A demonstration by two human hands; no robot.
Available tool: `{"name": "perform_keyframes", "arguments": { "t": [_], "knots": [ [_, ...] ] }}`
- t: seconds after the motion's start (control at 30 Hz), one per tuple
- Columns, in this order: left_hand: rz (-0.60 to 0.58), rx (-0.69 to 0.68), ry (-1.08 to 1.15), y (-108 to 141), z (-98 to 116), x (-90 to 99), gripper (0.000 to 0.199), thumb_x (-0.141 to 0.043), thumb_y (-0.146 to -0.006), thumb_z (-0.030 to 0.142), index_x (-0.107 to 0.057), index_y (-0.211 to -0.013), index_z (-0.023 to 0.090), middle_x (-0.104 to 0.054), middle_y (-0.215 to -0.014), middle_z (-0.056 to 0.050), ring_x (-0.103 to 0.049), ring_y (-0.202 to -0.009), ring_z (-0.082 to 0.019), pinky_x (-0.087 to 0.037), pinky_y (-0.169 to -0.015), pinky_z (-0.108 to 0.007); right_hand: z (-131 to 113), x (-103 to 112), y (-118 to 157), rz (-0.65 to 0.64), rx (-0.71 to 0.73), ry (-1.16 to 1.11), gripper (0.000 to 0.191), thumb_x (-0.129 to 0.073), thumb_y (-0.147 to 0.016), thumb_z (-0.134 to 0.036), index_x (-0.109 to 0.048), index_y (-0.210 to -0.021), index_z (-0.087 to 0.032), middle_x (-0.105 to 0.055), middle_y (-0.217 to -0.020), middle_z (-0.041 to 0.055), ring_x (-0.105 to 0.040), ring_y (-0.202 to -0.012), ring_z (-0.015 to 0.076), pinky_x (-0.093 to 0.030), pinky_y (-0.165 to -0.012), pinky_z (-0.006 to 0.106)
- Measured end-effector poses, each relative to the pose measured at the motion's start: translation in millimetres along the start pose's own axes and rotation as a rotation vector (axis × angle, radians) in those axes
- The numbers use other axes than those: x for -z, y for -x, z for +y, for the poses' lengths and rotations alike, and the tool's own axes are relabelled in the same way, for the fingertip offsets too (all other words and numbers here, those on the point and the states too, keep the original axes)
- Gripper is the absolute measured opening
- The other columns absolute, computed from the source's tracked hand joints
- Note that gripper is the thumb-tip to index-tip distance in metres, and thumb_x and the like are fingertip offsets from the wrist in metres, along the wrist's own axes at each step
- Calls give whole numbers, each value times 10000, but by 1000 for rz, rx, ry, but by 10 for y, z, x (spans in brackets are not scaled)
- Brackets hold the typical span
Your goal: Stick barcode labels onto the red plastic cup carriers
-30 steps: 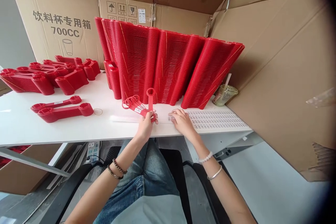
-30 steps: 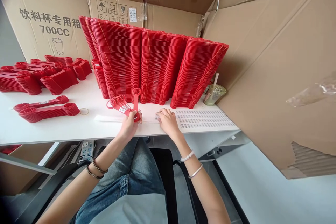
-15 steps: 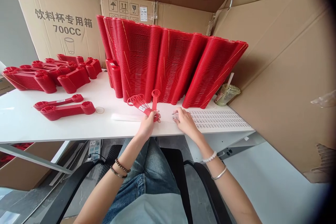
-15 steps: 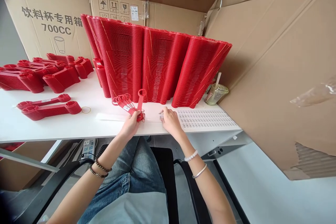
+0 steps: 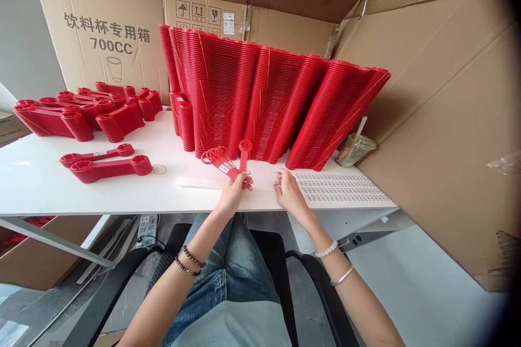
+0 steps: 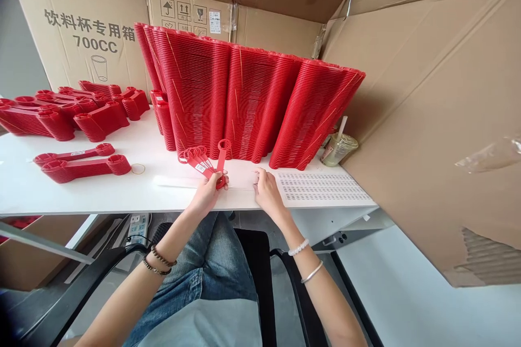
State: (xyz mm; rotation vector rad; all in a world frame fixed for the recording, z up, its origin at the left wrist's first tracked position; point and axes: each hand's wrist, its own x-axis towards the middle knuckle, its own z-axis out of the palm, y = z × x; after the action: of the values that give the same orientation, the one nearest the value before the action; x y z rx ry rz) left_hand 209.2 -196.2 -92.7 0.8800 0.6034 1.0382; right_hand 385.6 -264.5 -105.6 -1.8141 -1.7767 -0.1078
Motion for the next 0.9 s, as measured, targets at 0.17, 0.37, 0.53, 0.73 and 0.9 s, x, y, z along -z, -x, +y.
{"name": "perform_keyframes", "arguments": {
  "t": [0.17,0.37,0.53,0.73,0.9],
  "knots": [
    [-2,-4,-8,6,-2,-4,134,-575,-791,257,-563,-817,127,-572,-631,21,-512,-537,-83,-395,-619,-242,0,29,-25,-4,6,-78,846,-481,-816,-91,-50,-1526,-246,-517,-1250,136,-586,-1089,249,-488,-964,478],
    [-15,-14,-36,-2,-21,8,152,-566,-795,277,-563,-829,129,-571,-637,21,-513,-537,-83,-401,-625,-246,-44,51,-40,-38,19,-114,867,-456,-800,-42,-96,-1548,-292,-500,-1255,135,-620,-871,202,-531,-876,481],
    [-15,-43,-86,-41,-57,15,179,-570,-786,298,-562,-843,129,-584,-649,16,-522,-534,-84,-419,-616,-247,-170,128,7,74,16,-138,772,-385,-841,-39,-164,-1534,-299,-499,-1209,127,-590,-853,201,-500,-922,521],
    [-72,-92,-199,151,-3,-54,173,-599,-743,279,-582,-821,125,-568,-588,37,-486,-464,-73,-389,-517,-225,-617,522,76,378,-109,-544,736,-572,-867,-206,-195,-1482,-352,-456,-1200,65,-611,-801,146,-517,-965,488],
    [-415,96,-387,549,101,72,265,-543,-762,344,-580,-906,124,-574,-594,46,-412,-340,-48,-286,-383,-205,-1028,708,271,261,-169,-776,757,-663,-808,-210,-268,-1432,-376,-457,-1227,44,-609,-731,102,-585,-856,380]
  ]
}}
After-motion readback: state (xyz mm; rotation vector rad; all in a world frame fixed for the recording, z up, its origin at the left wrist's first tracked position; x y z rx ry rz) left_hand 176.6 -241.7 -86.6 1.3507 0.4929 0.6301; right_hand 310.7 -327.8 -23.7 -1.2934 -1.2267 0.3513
